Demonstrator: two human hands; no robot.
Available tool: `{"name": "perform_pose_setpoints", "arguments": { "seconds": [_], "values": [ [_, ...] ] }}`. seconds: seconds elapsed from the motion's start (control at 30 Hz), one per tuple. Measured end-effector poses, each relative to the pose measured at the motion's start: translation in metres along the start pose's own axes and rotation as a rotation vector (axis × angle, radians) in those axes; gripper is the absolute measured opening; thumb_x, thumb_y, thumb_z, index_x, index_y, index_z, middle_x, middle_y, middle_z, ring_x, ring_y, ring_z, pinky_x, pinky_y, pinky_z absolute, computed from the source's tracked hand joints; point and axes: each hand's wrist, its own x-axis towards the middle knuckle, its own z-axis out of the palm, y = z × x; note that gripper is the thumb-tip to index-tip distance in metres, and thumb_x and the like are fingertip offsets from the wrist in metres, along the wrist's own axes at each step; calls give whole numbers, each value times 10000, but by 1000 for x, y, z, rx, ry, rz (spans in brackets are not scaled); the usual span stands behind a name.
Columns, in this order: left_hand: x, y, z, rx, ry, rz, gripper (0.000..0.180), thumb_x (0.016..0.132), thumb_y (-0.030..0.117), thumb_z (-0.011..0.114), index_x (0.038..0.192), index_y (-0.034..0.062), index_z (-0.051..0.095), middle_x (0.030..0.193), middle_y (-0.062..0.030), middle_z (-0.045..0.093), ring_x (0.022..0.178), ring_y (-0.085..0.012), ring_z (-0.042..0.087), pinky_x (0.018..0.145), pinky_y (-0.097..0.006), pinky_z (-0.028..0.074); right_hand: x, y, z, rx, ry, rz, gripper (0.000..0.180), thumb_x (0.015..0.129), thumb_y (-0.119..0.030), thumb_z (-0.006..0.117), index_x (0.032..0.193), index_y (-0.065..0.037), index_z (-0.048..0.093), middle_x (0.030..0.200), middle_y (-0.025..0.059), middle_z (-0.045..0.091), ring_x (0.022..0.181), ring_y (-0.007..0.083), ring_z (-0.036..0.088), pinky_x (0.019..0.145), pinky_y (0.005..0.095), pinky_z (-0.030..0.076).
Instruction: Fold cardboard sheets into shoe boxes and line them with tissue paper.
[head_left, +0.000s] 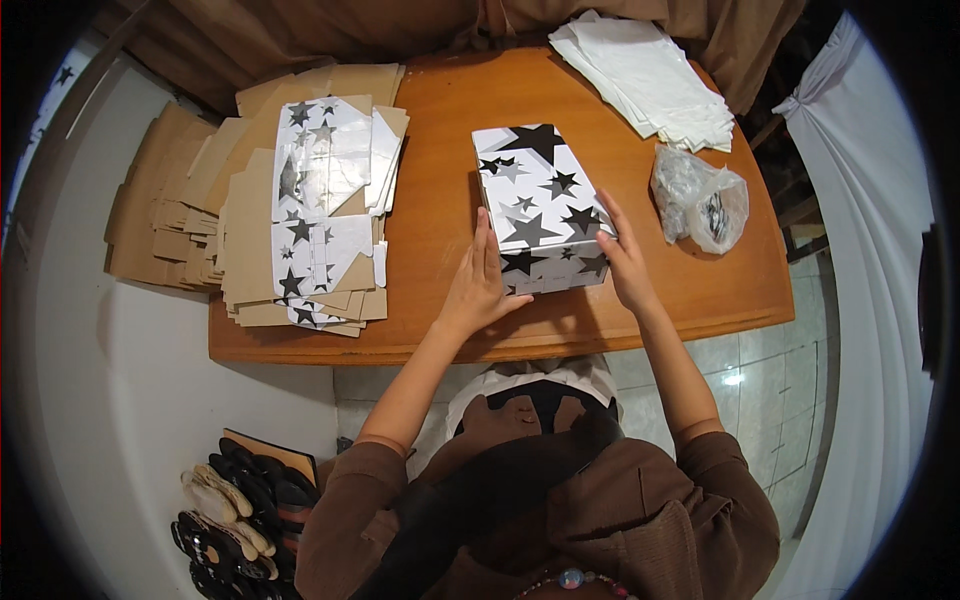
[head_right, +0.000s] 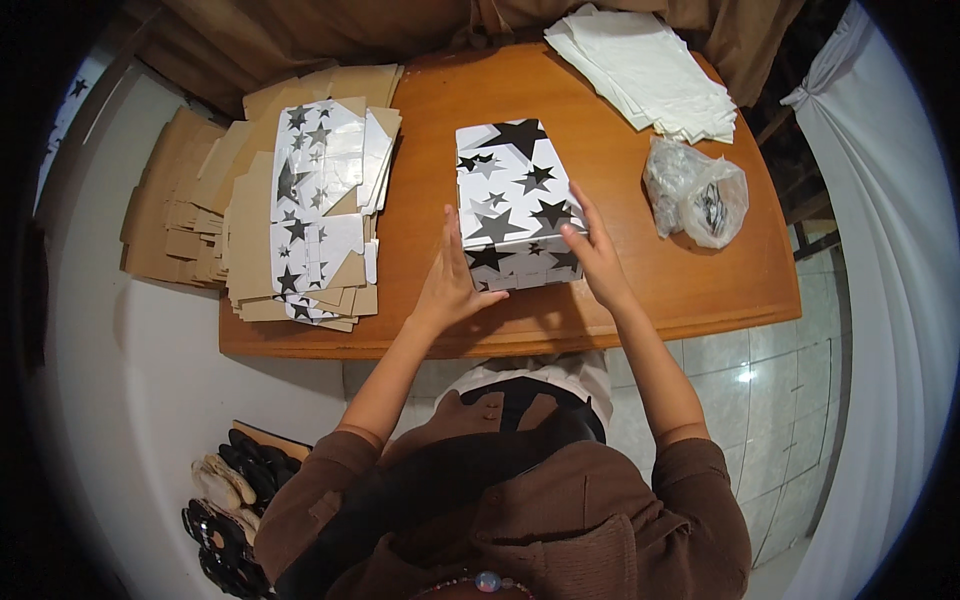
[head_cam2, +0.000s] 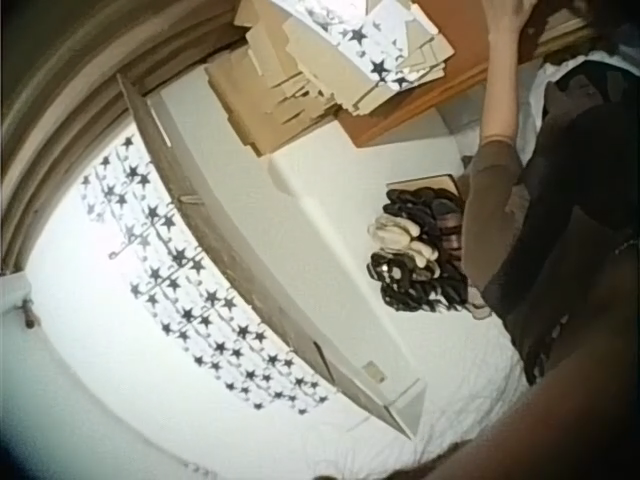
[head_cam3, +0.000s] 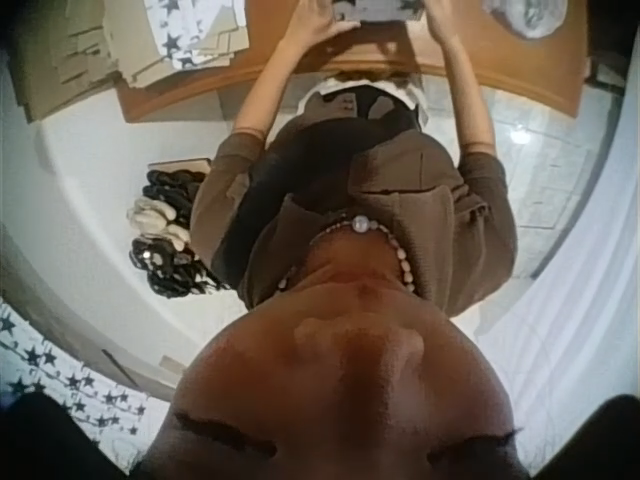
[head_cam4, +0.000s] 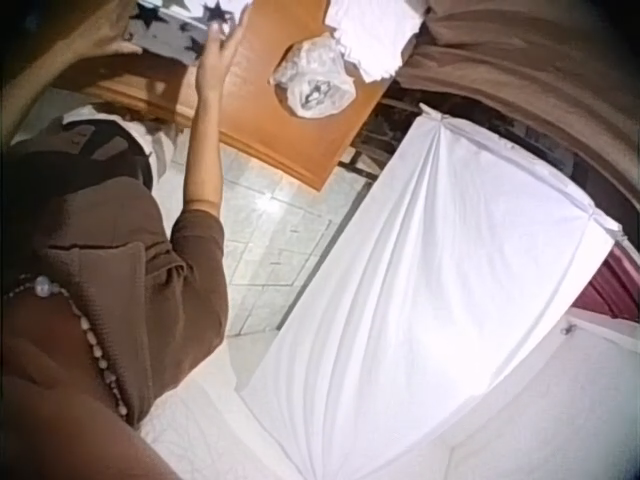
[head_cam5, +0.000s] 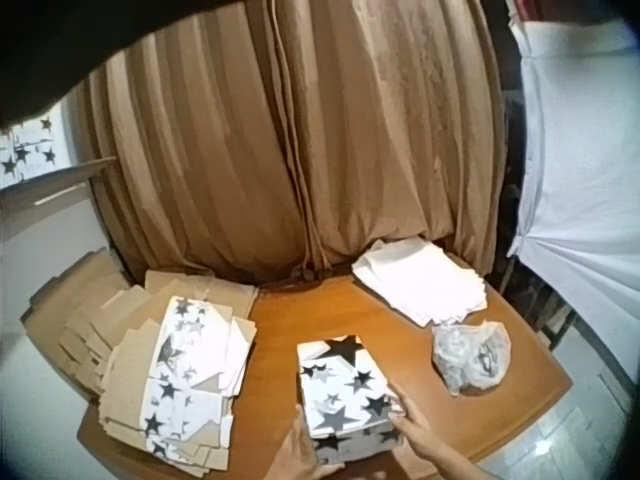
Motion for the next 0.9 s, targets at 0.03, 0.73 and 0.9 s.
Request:
{"name": "perform_pose_setpoints", "arguments": {
  "seconds": [0.03, 0.73, 0.9],
  "values": [
    [7, 1, -4, 127, 54, 135, 1324, 506, 299, 862, 1460, 255, -56, 1490, -235, 48, 1287, -479, 280, 970, -479, 394, 3, -6, 0, -112, -63, -44, 589, 902, -221, 515, 1408, -25, 284, 1465, 144, 274, 1351, 252, 256, 1089, 342, 197],
    [-32, 112, 24, 734, 34, -299, 840, 667, 371, 688, 1365, 48, 351, 1358, -214, 307, 1109, -473, 417, 883, -504, 447, 4, 6, -29, -1238, -473, -1253, 739, 690, -267, 663, 1352, -77, 397, 1413, 186, 307, 1322, 401, 246, 1026, 681, 117],
    [-89, 156, -16, 791, 202, -505, 956, 589, 380, 768, 1398, 127, 326, 1381, -177, 305, 1257, -427, 329, 975, -526, 377, -6, -18, 46, -1043, -691, -1368, 866, 593, -338, 741, 1354, -101, 401, 1388, 147, 334, 1300, 356, 281, 1016, 697, 120]
  ]
}}
